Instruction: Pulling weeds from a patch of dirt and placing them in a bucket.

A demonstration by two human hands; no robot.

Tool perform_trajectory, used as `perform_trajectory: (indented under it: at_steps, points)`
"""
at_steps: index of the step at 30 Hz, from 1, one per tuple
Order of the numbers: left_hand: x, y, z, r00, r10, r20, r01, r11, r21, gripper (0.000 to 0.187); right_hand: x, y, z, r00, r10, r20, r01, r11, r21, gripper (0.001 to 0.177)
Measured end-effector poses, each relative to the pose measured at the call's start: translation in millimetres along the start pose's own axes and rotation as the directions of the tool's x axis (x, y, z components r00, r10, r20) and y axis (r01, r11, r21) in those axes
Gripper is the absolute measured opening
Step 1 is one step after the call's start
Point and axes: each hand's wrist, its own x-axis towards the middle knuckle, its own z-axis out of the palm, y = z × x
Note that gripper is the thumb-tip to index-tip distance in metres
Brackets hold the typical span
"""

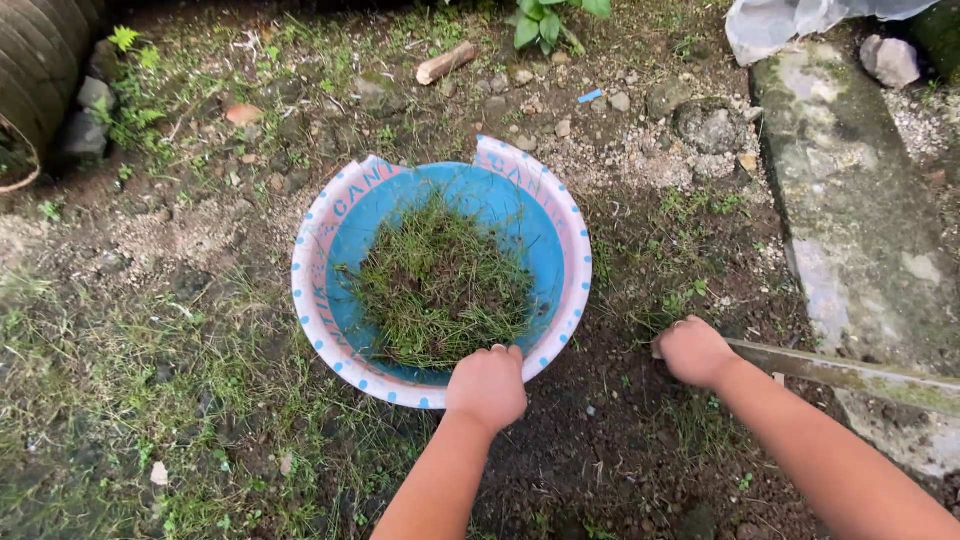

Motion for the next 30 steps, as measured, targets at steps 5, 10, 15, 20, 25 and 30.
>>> perform_trajectory:
  at_steps: [5, 10, 15, 20, 25, 30]
  points:
    - [-6, 2, 5, 1.000, -0.006, -0.014, 0.006, 0.999, -0.046, 0.020, -11, 35, 23, 0.996, 0.008, -0.085, 0.020, 0.946, 0.323, 0.023]
    - [-2, -1, 1, 0.999, 0.004, -0.052, -0.007, 0.999, -0.046, 0.020, -6, 48, -38, 0.970, 0.221, -0.102, -0.075, 0.669, 0.739, 0.030]
    - [0, 0, 5, 1.000, -0.014, -0.022, 0.013, 0.999, -0.029, 0.020, 62, 43, -3, 0.882, 0.466, -0.072, -0.224, 0.547, 0.807, 0.043]
    - [-3, 3, -4, 1.000, -0.029, 0.010, 0.029, 0.999, -0.039, 0.027, 55, -17, -67, 0.883, 0.454, 0.118, -0.464, 0.810, 0.359, 0.076]
    - [-3, 8, -11, 0.999, -0.040, 0.011, 0.040, 0.997, -0.068, 0.036, 64, -20, -61, 0.815, 0.463, 0.348, -0.561, 0.780, 0.278, 0.081]
    - [-1, 7, -5, 0.999, -0.043, -0.001, 0.043, 0.998, -0.054, 0.034, 70, -18, -40, 0.867, 0.387, 0.315, -0.474, 0.835, 0.280, 0.058]
